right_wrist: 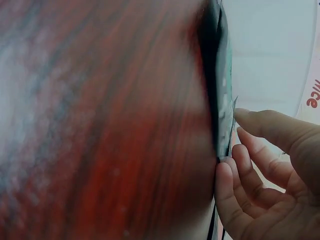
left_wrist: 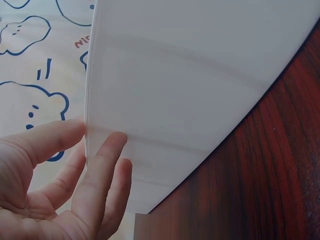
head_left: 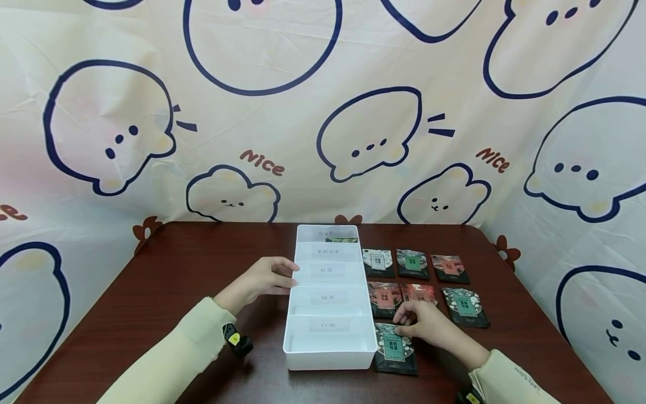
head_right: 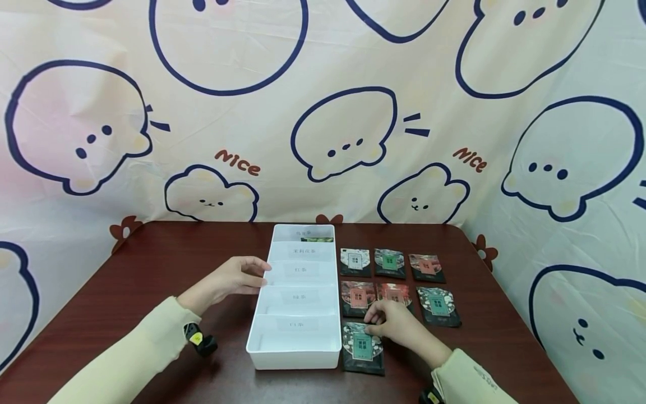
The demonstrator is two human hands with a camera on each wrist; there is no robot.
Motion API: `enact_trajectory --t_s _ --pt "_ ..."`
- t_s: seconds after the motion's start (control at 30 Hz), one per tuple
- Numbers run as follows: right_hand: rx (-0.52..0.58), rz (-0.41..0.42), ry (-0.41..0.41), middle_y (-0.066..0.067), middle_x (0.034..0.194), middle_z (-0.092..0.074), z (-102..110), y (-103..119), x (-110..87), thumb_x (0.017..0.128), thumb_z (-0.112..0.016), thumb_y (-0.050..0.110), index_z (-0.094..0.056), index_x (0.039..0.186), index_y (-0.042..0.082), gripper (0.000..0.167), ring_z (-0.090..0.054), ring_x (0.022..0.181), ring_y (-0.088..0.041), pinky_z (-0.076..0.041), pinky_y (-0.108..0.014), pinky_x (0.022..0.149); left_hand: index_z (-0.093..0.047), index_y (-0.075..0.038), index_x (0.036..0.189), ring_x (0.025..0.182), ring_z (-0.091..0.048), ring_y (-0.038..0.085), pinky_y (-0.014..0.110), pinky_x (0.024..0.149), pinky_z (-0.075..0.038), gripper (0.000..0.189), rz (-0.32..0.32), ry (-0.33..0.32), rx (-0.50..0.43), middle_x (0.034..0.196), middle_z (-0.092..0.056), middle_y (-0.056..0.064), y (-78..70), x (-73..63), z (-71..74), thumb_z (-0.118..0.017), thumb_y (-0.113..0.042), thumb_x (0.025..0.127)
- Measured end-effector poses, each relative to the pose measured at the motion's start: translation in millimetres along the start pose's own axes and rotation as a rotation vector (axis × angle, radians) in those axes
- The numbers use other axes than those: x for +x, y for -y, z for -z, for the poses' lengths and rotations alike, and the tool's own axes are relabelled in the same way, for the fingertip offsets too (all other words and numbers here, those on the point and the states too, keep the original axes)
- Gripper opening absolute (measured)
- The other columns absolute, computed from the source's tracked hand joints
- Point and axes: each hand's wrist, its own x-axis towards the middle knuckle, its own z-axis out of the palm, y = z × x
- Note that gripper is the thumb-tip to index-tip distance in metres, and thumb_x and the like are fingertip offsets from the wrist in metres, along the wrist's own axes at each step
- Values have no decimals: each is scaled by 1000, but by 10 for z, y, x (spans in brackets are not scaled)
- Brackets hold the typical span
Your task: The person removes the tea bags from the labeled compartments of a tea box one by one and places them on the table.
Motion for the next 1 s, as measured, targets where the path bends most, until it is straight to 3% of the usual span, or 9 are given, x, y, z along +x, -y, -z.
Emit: enact_trajectory --t_s 0.67,0.83,1.0 --pt "-16 -2 5 3 83 -61 19 -24 18 83 -77 19 -67 90 11 14 -55 72 -5 -49 -22 62 -62 1 114 81 -66 21 47 85 -57 36 -1 4 -2 110 -58 19 9 11 -2 -75 0 81" --pt "25 8 -40 0 88 -63 179 64 15 84 -75 21 -68 95 9 17 -57 77 -9 -50 -24 63 -62 1 114 82 -66 21 47 86 -56 36 0 11 -4 111 -58 19 15 18 -2 -75 0 81" --pt "119 13 -119 -7 94 -65 492 322 58 88 -72 23 -66 103 4 25 -59 78 -19 -52 -30 61 -62 2 115 82 -66 21 47 85 -57 36 -2 7 1 109 -58 19 19 20 3 -75 0 81"
